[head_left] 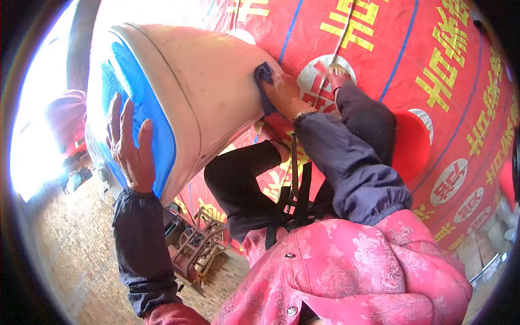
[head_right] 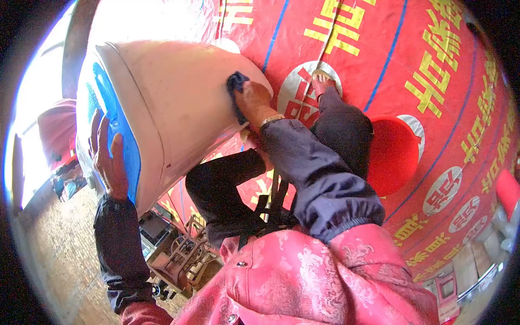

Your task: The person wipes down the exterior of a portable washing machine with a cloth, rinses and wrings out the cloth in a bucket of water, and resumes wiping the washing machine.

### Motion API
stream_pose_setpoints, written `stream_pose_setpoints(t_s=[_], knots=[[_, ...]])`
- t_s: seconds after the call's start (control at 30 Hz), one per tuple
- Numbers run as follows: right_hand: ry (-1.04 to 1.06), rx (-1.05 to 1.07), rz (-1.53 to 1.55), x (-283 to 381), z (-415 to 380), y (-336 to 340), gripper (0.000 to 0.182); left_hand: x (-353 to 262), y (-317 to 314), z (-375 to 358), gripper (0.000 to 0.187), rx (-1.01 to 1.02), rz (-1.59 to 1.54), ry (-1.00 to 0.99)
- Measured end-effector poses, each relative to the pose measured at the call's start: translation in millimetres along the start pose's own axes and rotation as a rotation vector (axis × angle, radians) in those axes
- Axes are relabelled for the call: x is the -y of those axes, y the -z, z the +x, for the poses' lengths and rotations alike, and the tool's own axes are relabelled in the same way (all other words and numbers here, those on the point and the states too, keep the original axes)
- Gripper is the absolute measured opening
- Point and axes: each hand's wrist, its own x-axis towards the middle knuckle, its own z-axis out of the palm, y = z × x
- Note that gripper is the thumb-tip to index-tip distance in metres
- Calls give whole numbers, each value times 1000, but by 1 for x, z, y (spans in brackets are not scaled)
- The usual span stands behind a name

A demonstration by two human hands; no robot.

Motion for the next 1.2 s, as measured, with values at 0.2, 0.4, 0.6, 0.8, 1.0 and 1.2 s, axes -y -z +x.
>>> stream_pose_setpoints(t_s=[0.2,0.4,0.6,0.8,1.0,1.2], knots=[[207,5,21,48,-22,36,40,1,1,0,43,-4,38,-16],[54,4,-150,-18,37,-28,35,3,1,1,43,-10,67,-15],[-20,77,-176,-20,35,-24,36,1,1,2,42,-32,75,-34],[254,-16,114,62,-49,46,41,1,-1,1,40,-57,112,-37],[347,-154,249,100,-89,63,40,2,-2,1,42,-54,128,-36],[236,-130,43,62,-38,30,39,0,-2,1,42,-77,123,-31]])
